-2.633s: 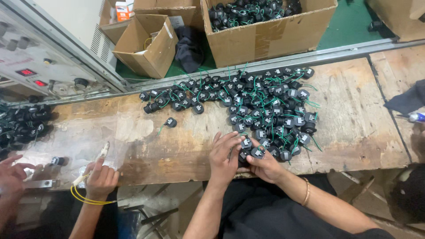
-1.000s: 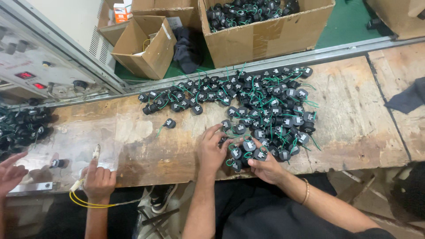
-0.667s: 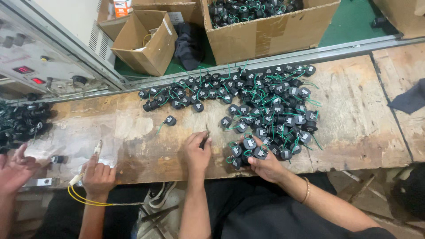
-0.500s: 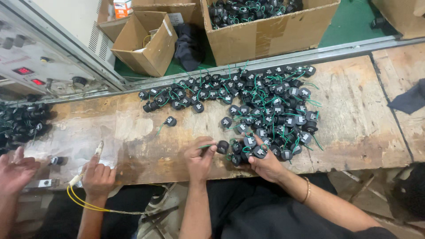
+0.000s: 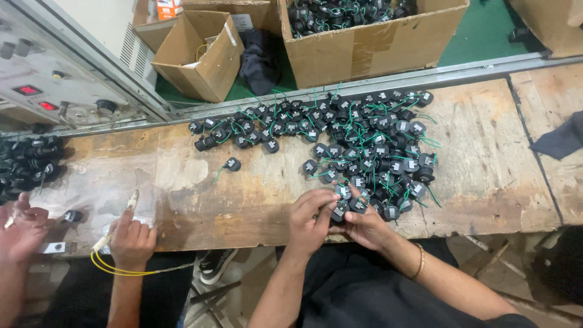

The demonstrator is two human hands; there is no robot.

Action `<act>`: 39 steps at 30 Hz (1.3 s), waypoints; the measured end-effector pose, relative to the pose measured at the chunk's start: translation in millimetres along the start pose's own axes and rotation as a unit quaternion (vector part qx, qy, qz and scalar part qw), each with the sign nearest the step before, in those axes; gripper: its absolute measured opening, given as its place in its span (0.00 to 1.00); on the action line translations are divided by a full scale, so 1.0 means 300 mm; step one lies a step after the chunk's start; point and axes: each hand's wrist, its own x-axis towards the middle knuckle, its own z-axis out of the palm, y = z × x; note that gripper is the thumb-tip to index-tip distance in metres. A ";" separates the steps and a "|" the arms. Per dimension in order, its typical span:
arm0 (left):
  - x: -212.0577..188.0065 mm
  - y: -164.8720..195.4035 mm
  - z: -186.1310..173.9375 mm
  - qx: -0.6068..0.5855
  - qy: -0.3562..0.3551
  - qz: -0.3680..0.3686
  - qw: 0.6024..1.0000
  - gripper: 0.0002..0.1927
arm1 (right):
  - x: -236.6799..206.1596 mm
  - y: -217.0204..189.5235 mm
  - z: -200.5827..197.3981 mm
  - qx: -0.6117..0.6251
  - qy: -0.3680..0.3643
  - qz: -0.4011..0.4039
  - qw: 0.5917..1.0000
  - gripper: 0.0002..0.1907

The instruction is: The person picks up black power plug adapters with green wires from a pile on the workbench, handles and turns each one in their hands, and places them into a cardboard box. A second worker at the same bench handles similar plugs on the left side.

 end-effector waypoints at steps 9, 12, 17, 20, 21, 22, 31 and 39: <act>-0.047 -0.051 -0.067 0.082 -0.049 0.070 0.993 0.12 | -0.012 0.013 -0.036 -0.030 0.003 -0.009 1.000 0.48; -0.058 -0.076 -0.034 0.012 -0.011 -0.054 0.998 0.13 | -0.006 0.030 -0.042 -0.091 0.029 -0.024 0.995 0.51; -0.053 -0.071 0.052 -0.073 0.077 -0.177 0.979 0.13 | -0.003 0.035 -0.054 -0.084 0.052 -0.010 0.995 0.52; -0.045 -0.021 0.063 0.173 0.038 -0.071 0.982 0.08 | -0.018 0.023 -0.070 -0.031 0.057 0.031 0.997 0.54; -0.042 -0.004 0.063 0.186 0.032 -0.043 0.981 0.08 | -0.021 0.023 -0.073 -0.031 0.045 0.027 0.998 0.54; -0.040 0.009 0.063 0.199 0.027 -0.015 0.979 0.08 | -0.023 0.021 -0.079 -0.033 0.033 0.022 0.999 0.54; -0.032 -0.188 -0.052 -0.125 0.239 -0.063 0.961 0.15 | -0.034 -0.010 -0.049 0.050 -0.044 0.010 0.998 0.52; 0.032 -0.249 -0.054 0.327 0.003 0.011 0.945 0.25 | -0.027 -0.043 0.031 -0.098 -0.031 -0.022 0.994 0.54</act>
